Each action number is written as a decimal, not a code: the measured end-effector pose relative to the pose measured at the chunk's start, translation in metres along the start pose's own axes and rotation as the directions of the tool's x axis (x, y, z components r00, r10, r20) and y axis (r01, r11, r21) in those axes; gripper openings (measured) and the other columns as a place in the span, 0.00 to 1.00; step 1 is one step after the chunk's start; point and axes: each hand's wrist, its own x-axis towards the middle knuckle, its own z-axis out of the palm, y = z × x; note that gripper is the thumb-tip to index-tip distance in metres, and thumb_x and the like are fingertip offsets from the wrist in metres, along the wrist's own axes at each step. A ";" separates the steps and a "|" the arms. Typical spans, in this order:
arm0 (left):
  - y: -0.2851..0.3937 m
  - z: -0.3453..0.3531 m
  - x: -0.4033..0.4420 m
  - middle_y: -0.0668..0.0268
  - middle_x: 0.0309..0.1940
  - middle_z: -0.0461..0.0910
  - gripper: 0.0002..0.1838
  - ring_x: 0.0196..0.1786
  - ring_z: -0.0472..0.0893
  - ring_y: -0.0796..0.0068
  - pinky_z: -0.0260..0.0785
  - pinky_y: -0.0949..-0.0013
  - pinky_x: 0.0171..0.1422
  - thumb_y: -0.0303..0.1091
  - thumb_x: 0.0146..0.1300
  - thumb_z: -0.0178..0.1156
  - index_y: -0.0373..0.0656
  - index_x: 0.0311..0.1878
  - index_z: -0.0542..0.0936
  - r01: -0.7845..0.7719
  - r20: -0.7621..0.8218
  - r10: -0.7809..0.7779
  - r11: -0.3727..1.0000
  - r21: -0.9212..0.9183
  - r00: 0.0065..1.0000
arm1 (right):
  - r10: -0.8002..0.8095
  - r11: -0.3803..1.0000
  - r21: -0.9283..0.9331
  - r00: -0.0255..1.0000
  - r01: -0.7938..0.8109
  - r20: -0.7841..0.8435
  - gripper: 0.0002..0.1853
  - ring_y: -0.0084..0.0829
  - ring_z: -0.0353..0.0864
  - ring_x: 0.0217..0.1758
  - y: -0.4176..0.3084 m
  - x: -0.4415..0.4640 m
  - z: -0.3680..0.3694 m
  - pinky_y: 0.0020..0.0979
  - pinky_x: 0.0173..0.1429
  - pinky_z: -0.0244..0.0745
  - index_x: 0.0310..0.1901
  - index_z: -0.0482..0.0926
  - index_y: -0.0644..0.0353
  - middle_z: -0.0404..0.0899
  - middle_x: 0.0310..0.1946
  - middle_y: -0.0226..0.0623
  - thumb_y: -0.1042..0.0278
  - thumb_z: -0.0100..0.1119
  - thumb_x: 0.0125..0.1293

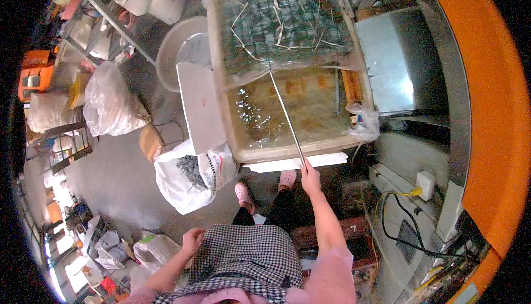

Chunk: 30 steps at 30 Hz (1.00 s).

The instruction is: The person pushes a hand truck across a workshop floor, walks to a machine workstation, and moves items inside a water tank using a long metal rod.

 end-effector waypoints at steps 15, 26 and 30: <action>0.004 0.003 0.003 0.53 0.31 0.77 0.06 0.35 0.77 0.57 0.69 0.64 0.41 0.27 0.54 0.53 0.37 0.34 0.78 0.000 0.016 0.000 1.000 -0.022 1.000 | 0.038 0.999 0.034 0.997 -0.036 -0.061 0.19 0.53 0.74 0.33 -0.008 0.025 -0.002 0.42 0.36 0.68 0.54 0.69 0.58 0.74 0.28 0.57 0.62 0.47 0.62; -0.003 -0.005 0.000 0.52 0.30 0.77 0.08 0.36 0.78 0.56 0.69 0.64 0.42 0.27 0.54 0.52 0.36 0.34 0.78 -0.032 -0.012 0.032 0.999 0.002 0.999 | 0.052 0.977 0.212 0.994 -0.032 -0.091 0.18 0.38 0.77 0.41 -0.005 -0.044 -0.011 0.30 0.44 0.69 0.51 0.69 0.64 0.76 0.39 0.52 0.65 0.48 0.62; -0.008 -0.003 0.001 0.52 0.31 0.77 0.08 0.36 0.78 0.57 0.70 0.65 0.43 0.27 0.54 0.52 0.37 0.35 0.78 -0.001 -0.002 0.001 0.999 -0.039 1.000 | 0.115 0.984 0.151 0.987 -0.097 -0.115 0.19 0.39 0.77 0.43 0.011 -0.069 -0.029 0.31 0.44 0.69 0.53 0.68 0.64 0.75 0.42 0.50 0.62 0.46 0.64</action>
